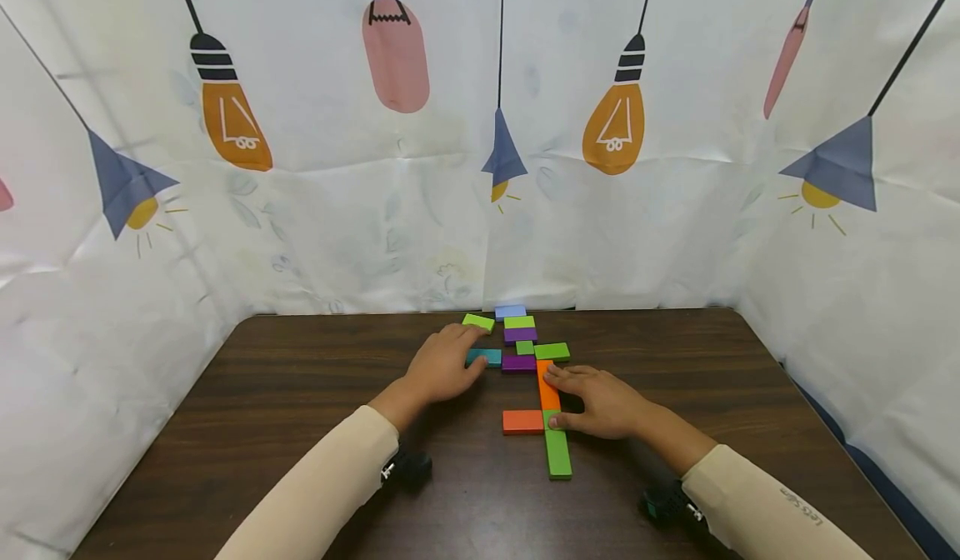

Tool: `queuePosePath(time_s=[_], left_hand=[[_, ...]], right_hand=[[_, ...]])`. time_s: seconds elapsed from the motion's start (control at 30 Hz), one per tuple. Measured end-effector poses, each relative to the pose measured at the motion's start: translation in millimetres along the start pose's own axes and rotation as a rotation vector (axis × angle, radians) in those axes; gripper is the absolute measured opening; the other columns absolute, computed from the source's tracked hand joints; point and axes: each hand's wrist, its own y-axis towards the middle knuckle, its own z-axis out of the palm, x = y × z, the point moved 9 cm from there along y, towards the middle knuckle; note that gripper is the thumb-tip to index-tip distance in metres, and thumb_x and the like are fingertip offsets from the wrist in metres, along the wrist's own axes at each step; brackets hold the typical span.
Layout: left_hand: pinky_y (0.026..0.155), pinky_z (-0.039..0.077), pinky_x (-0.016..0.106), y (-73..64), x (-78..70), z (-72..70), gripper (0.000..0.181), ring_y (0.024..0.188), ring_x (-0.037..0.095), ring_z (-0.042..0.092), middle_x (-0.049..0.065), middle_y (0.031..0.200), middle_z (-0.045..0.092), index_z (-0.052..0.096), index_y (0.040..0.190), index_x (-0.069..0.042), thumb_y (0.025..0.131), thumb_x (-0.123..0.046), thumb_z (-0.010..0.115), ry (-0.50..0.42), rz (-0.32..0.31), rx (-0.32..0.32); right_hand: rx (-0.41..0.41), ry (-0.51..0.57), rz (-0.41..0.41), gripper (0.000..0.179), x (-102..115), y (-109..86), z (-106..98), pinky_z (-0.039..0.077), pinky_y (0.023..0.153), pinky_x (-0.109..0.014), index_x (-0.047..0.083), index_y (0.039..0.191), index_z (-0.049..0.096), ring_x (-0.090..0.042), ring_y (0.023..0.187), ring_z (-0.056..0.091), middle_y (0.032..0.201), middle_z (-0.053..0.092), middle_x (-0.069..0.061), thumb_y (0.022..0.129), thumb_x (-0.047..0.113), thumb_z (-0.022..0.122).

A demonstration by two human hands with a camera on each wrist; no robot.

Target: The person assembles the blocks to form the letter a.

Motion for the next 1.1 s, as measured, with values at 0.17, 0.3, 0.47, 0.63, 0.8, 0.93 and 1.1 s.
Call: queuePosePath(time_s=[0.17, 0.3, 0.47, 0.63, 0.8, 0.93, 1.1], left_hand=[[0.111, 0.039, 0.054, 6.3, 9.4, 8.9, 0.053, 0.142, 0.03, 0.043, 0.006, 0.151, 0.051, 0.052, 0.15, -0.014, 0.104, -0.041, 0.055, 0.003, -0.045, 0.073], [0.113, 0.036, 0.054, 11.5, 15.3, 14.4, 0.057, 0.144, 0.032, 0.04, 0.008, 0.155, 0.048, 0.048, 0.153, -0.014, 0.105, -0.044, 0.052, 0.015, -0.079, 0.12], [0.114, 0.034, 0.055, 16.1, 21.6, 19.9, 0.059, 0.145, 0.033, 0.038, 0.007, 0.156, 0.046, 0.047, 0.154, -0.014, 0.105, -0.046, 0.05, 0.001, -0.111, 0.156], [0.115, 0.031, 0.057, 18.4, 27.1, 25.9, 0.061, 0.146, 0.034, 0.036, 0.008, 0.157, 0.045, 0.044, 0.156, -0.015, 0.105, -0.048, 0.049, -0.015, -0.143, 0.194], [0.114, 0.031, 0.06, 18.7, 28.6, 26.4, 0.06, 0.145, 0.037, 0.036, 0.012, 0.155, 0.047, 0.046, 0.154, -0.012, 0.105, -0.046, 0.049, -0.002, -0.146, 0.197], [0.115, 0.03, 0.06, 16.5, 29.9, 24.3, 0.059, 0.146, 0.04, 0.034, 0.013, 0.157, 0.044, 0.047, 0.154, -0.011, 0.106, -0.046, 0.048, 0.015, -0.156, 0.203], [0.115, 0.03, 0.059, 11.5, 35.6, 20.2, 0.055, 0.145, 0.039, 0.033, 0.013, 0.157, 0.042, 0.048, 0.154, -0.011, 0.108, -0.042, 0.044, 0.039, -0.177, 0.206]], right_hand=[[0.002, -0.002, -0.001, 0.082, -0.3, -0.4, 0.5, 0.032, 0.109, -0.069, 0.01, 0.157, 0.042, -0.037, 0.145, 0.039, 0.16, 0.041, -0.006, 0.097, 0.064, 0.056], [0.004, -0.005, -0.001, 0.083, -1.1, -0.4, 1.3, 0.032, 0.109, -0.069, 0.011, 0.157, 0.042, -0.037, 0.145, 0.038, 0.16, 0.04, -0.007, 0.097, 0.065, 0.055], [0.006, -0.005, 0.001, 0.082, -2.2, -0.4, 1.7, 0.031, 0.109, -0.07, 0.011, 0.158, 0.042, -0.037, 0.145, 0.038, 0.161, 0.04, -0.007, 0.097, 0.066, 0.054], [0.008, -0.005, 0.003, 0.081, -1.2, -0.2, 1.1, 0.032, 0.11, -0.069, 0.012, 0.157, 0.042, -0.037, 0.145, 0.038, 0.161, 0.04, -0.007, 0.097, 0.065, 0.055], [0.01, -0.014, 0.009, 0.082, -0.9, 0.2, 1.1, 0.032, 0.11, -0.067, 0.012, 0.157, 0.043, -0.036, 0.145, 0.038, 0.16, 0.04, -0.006, 0.097, 0.066, 0.055], [0.009, -0.015, 0.007, 0.082, -0.9, 0.2, 1.1, 0.032, 0.11, -0.067, 0.012, 0.157, 0.043, -0.036, 0.145, 0.038, 0.161, 0.04, -0.006, 0.097, 0.066, 0.054], [0.008, -0.012, 0.008, 0.082, -1.5, 0.0, 1.6, 0.032, 0.11, -0.067, 0.012, 0.157, 0.043, -0.037, 0.145, 0.038, 0.161, 0.04, -0.006, 0.097, 0.065, 0.055]])
